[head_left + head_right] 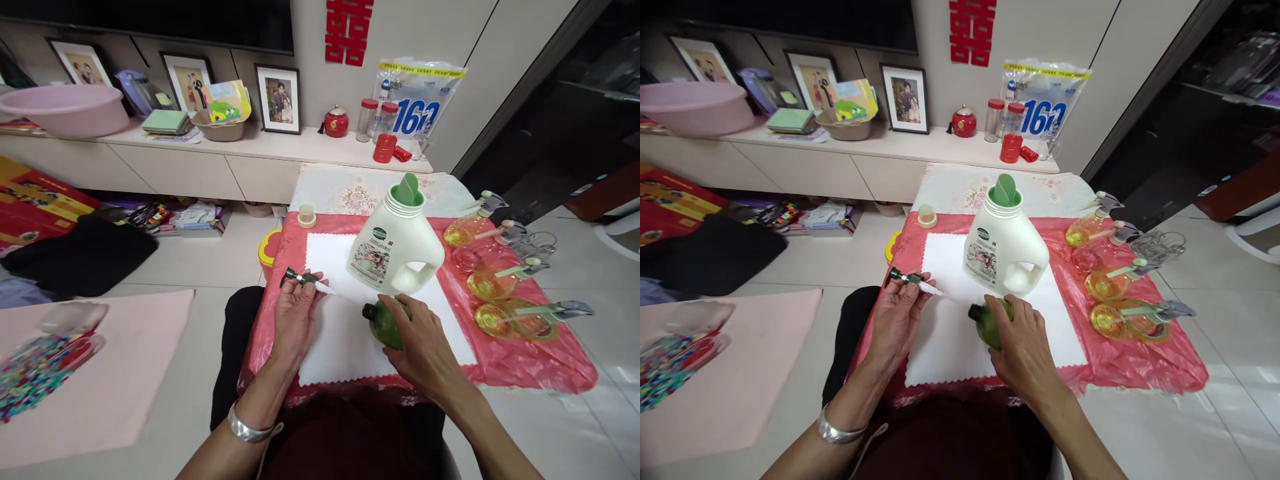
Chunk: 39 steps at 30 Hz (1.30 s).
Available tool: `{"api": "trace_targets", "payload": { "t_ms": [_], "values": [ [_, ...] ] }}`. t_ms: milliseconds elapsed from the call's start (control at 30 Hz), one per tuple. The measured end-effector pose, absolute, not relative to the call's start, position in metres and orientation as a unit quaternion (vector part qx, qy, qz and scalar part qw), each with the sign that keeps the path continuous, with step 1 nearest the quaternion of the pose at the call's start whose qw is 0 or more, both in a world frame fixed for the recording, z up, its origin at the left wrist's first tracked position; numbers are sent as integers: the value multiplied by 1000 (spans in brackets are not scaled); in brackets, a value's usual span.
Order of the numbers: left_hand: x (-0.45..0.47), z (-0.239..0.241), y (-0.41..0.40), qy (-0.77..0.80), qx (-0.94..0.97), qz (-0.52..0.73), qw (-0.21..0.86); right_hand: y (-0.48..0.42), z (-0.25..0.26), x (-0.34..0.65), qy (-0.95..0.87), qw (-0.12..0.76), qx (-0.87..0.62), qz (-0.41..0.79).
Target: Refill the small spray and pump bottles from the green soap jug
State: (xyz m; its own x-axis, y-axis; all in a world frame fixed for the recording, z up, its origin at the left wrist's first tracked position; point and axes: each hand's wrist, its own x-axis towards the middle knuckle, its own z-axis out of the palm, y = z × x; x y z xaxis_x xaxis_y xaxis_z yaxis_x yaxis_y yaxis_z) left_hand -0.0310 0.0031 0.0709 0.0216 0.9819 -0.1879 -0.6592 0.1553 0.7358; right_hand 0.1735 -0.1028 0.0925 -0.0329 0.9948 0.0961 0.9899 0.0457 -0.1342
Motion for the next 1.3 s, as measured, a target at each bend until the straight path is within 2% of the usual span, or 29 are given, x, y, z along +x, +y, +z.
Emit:
{"api": "trace_targets", "payload": {
  "t_ms": [533, 1067, 1300],
  "values": [
    [-25, 69, -22, 337, 359, 540, 683, -99, 92, 146, -703, 156, -684, 116],
    [-22, 70, -38, 351, 378, 479, 711, -97, 93, 129, -688, 222, -675, 148],
    [-23, 75, -39, 387, 381, 494, 678, -97, 91, 122, -676, 245, -673, 171]
  ]
}}
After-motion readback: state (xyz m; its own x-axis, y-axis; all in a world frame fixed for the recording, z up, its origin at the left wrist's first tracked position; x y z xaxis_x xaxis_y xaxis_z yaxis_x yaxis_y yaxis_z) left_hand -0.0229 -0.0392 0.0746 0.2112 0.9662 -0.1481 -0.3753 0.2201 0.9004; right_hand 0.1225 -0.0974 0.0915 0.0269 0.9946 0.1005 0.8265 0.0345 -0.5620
